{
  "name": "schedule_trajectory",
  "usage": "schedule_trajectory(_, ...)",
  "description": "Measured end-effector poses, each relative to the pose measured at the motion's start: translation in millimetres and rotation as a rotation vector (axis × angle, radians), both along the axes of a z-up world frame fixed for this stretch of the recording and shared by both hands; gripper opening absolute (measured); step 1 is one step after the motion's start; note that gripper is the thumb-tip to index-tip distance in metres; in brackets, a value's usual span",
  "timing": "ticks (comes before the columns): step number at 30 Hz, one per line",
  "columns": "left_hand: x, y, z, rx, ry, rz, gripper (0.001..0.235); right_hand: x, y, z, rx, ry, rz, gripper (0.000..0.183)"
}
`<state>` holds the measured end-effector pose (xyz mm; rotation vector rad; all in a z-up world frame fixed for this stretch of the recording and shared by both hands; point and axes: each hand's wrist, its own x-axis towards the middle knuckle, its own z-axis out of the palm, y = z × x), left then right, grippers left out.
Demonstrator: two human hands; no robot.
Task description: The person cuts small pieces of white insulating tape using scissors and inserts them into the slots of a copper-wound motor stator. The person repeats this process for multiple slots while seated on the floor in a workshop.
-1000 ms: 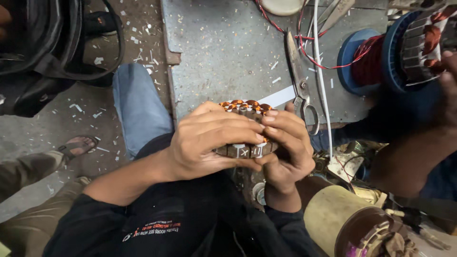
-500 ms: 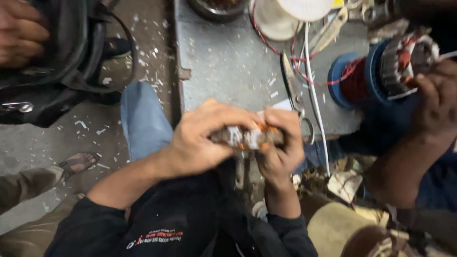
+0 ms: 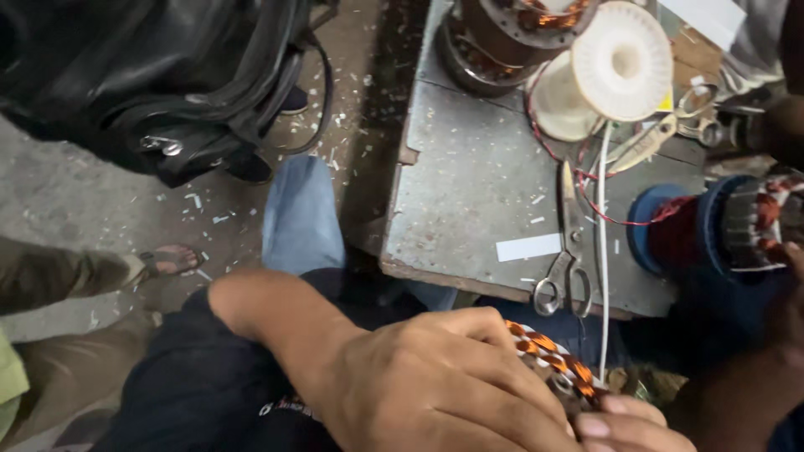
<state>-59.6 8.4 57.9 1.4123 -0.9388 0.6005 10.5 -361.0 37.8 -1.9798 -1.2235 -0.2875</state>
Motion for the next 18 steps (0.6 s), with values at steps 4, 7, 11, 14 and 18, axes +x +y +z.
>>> schedule_trajectory(4,-6.5,-3.8,-2.2,-0.029,0.023,-0.020,0.023,36.3,-1.8,26.3,-0.114,-0.051,-0.186,0.012)
schedule_trajectory(7,-8.8,-2.3,-2.8,0.025,0.006,-0.016,0.024,68.8,11.8,44.2,-0.211,-0.047,-0.339,0.013)
schedule_trajectory(11,-9.0,-4.0,-2.5,0.012,-0.013,-0.012,0.023,107.7,30.9,58.6,-0.320,-0.008,-0.472,0.014)
schedule_trajectory(14,-13.5,-4.7,-3.4,0.014,0.002,-0.002,0.022,126.2,38.4,59.7,-0.375,0.031,-0.506,0.015)
schedule_trajectory(18,-12.7,-3.7,-5.1,0.008,-0.011,-0.023,0.023,137.7,40.9,56.0,-0.413,0.065,-0.536,0.017)
